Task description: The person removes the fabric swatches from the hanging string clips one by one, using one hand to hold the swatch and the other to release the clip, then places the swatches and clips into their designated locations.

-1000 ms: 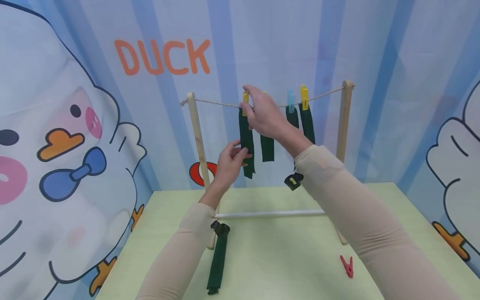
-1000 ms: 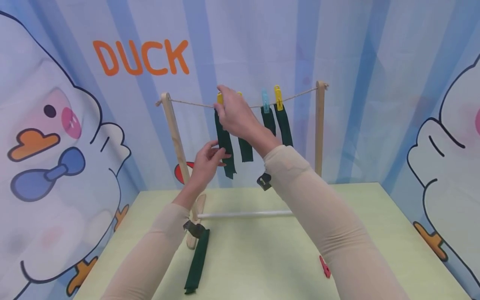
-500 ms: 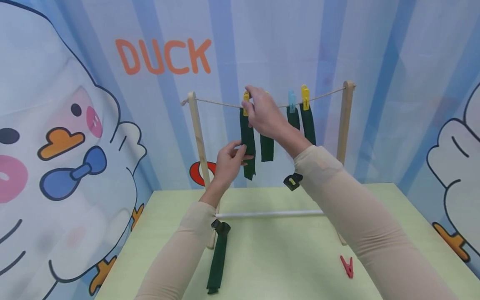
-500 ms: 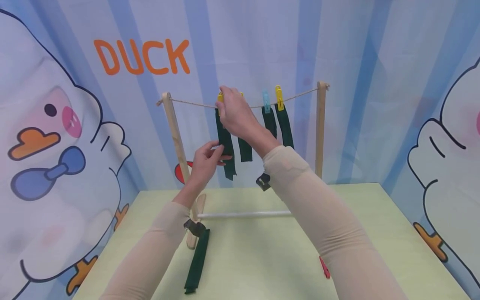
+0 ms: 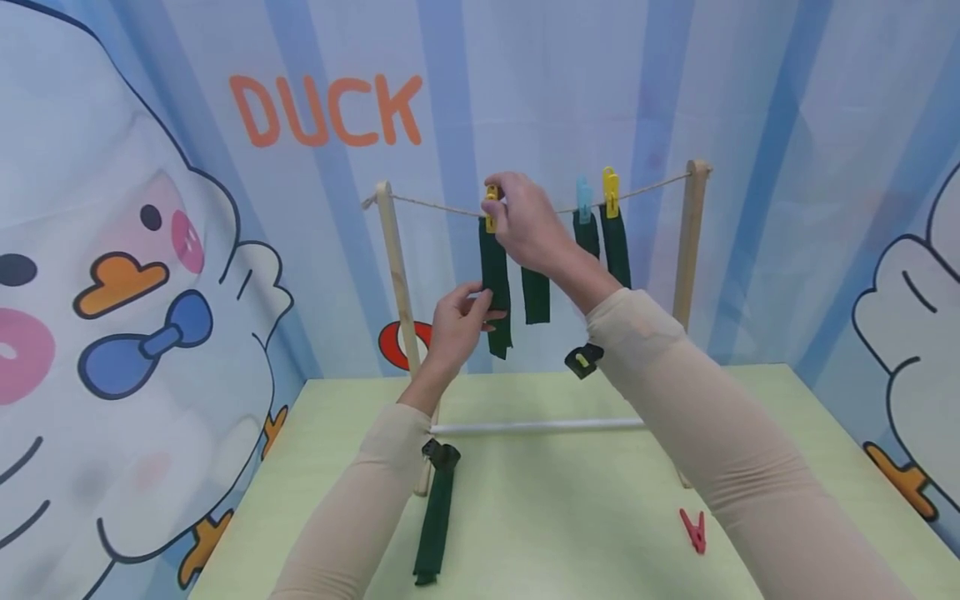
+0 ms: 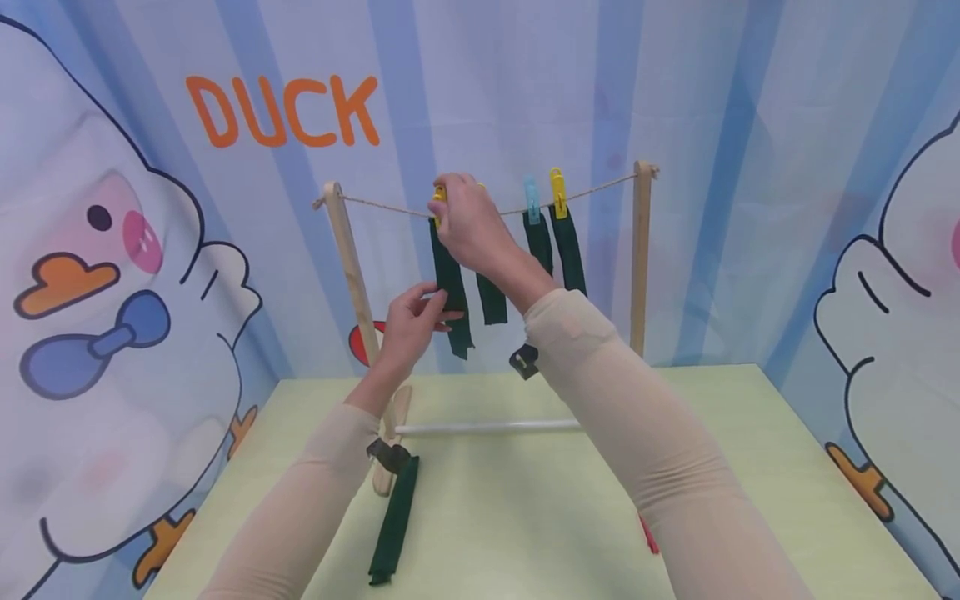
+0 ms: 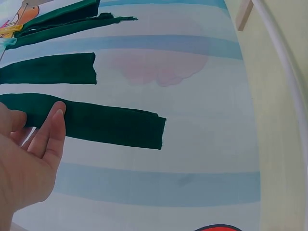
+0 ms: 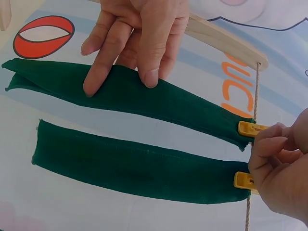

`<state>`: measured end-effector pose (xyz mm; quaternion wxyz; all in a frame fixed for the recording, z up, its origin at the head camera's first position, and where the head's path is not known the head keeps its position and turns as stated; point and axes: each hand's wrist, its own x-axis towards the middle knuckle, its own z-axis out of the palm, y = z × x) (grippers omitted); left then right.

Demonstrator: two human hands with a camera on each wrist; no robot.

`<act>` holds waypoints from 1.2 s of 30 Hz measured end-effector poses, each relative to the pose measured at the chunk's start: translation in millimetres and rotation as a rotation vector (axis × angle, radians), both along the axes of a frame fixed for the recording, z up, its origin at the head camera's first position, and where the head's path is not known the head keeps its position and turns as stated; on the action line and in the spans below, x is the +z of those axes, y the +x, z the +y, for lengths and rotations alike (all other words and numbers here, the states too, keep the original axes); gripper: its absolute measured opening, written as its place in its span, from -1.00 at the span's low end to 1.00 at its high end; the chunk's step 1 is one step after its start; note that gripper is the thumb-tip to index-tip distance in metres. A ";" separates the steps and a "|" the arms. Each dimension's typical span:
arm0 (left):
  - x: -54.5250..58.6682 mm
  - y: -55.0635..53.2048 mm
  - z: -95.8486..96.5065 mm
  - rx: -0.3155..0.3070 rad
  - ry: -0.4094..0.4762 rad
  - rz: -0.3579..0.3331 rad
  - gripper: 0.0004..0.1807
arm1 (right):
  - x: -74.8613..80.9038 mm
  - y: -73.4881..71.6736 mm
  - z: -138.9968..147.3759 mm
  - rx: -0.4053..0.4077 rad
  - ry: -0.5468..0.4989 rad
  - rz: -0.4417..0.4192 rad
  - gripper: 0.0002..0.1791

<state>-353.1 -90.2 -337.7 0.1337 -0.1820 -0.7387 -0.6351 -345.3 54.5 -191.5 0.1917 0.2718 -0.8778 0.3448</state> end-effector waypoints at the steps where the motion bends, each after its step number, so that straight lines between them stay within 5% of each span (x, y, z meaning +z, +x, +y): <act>1: 0.2 0.0 0.5 -0.002 0.000 0.004 -0.61 | 0.2 0.5 0.4 0.002 -0.005 0.004 -0.56; 21: 3.3 3.8 -0.6 0.005 0.003 0.014 -0.63 | 0.6 6.4 -3.5 0.038 -0.140 0.157 -0.83; 36: 1.4 6.6 -1.9 0.001 0.005 0.008 -0.60 | 3.9 3.6 -1.2 0.045 -0.183 0.243 -0.82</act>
